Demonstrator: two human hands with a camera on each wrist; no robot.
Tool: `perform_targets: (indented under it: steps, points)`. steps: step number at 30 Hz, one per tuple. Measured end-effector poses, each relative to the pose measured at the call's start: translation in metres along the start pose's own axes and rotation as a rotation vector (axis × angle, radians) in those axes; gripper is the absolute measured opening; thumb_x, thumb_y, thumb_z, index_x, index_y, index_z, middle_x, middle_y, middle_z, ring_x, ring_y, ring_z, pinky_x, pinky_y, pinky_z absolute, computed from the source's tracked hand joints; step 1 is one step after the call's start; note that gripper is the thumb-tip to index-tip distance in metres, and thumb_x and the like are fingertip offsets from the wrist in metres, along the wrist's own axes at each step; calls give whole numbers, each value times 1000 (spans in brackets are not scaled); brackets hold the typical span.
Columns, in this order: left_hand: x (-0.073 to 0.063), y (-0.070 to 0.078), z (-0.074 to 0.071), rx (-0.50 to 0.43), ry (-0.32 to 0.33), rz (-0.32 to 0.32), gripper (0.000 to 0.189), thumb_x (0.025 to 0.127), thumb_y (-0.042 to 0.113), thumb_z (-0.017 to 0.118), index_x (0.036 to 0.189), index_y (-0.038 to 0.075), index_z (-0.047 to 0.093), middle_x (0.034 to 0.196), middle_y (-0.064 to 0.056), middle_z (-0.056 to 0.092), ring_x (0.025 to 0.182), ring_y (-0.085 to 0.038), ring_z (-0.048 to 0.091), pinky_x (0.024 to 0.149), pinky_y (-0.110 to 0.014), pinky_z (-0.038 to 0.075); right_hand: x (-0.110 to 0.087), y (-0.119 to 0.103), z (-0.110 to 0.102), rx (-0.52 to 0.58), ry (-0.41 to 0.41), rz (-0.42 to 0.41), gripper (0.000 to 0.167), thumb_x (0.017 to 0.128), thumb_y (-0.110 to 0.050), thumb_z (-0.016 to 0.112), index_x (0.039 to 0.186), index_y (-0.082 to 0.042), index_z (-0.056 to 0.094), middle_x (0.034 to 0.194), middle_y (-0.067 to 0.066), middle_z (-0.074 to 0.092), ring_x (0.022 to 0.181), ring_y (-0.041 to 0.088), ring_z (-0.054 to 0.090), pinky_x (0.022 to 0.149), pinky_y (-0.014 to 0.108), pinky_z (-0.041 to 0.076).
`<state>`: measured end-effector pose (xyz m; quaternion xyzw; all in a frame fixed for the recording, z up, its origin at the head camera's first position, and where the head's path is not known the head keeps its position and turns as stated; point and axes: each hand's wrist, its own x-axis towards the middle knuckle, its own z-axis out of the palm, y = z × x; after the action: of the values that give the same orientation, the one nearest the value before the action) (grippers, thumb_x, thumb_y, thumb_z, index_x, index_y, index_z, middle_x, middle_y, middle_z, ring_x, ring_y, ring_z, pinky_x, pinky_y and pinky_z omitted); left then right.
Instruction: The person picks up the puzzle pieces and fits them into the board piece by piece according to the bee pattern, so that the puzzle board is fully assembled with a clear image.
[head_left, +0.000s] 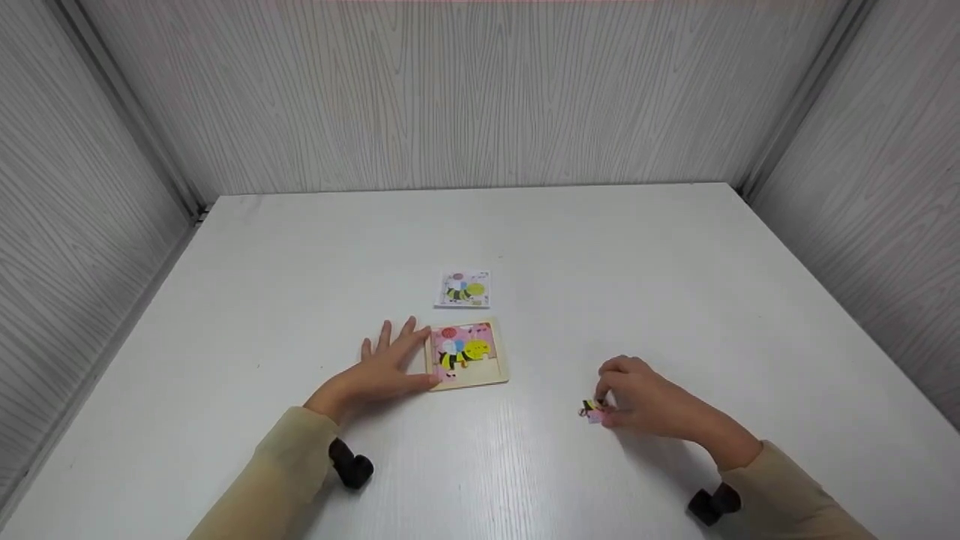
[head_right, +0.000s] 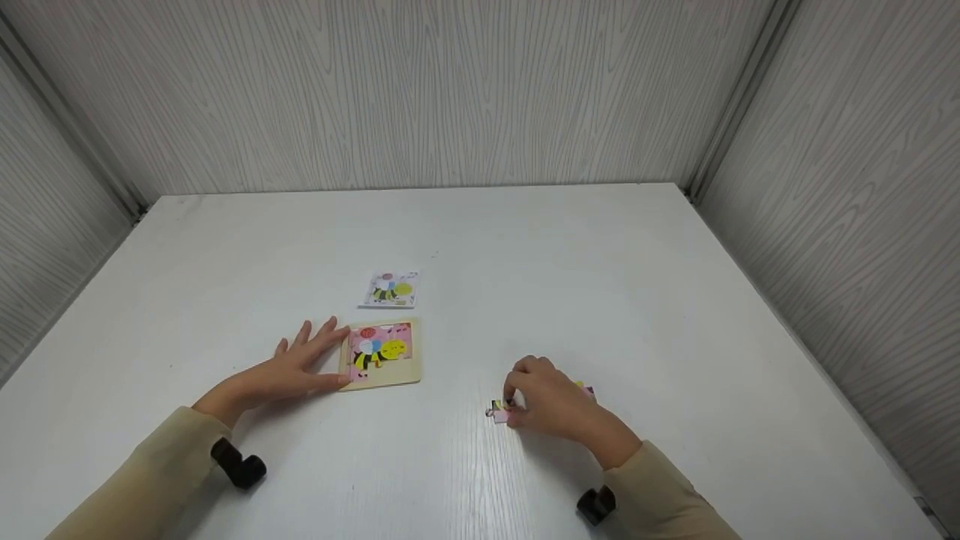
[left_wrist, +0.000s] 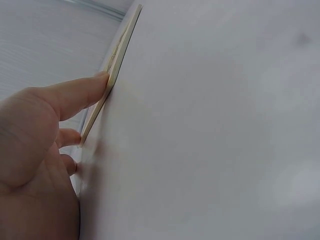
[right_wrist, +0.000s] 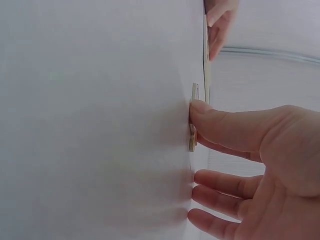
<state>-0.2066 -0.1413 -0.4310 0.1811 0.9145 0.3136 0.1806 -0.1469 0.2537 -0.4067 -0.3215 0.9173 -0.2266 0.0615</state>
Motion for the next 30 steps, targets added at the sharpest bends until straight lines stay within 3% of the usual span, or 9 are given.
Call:
perform_targets:
  steps: [7,15,20,30]
  points:
    - [0,-1,0,-7,3,-3,85,83,54,59,150,21,18,156,-3,-6,137,-29,-22,103,-53,-18,2,-1,-1,-5,-5,15,13,82,-17,72,89,-14,61,111,4,53,109,26,44,86,43,43]
    - [1,-1,0,13,-1,3,85,83,54,58,150,19,18,156,-5,-5,137,-31,-21,103,-55,-18,8,-2,-1,6,48,-64,14,83,-18,71,87,-12,59,104,1,54,105,24,47,84,42,43]
    - [0,1,-1,14,-8,-12,86,83,54,58,150,21,17,156,-4,-7,137,-29,-22,103,-53,-19,14,-6,-3,-6,41,-69,14,82,-16,72,88,-12,60,105,0,55,100,20,49,82,37,45]
    - [-1,2,-1,14,-2,-8,86,83,54,59,150,20,18,156,-4,-6,137,-29,-22,104,-53,-17,28,-12,-1,8,38,-112,14,82,-12,71,90,-10,59,103,0,56,104,21,50,85,36,45]
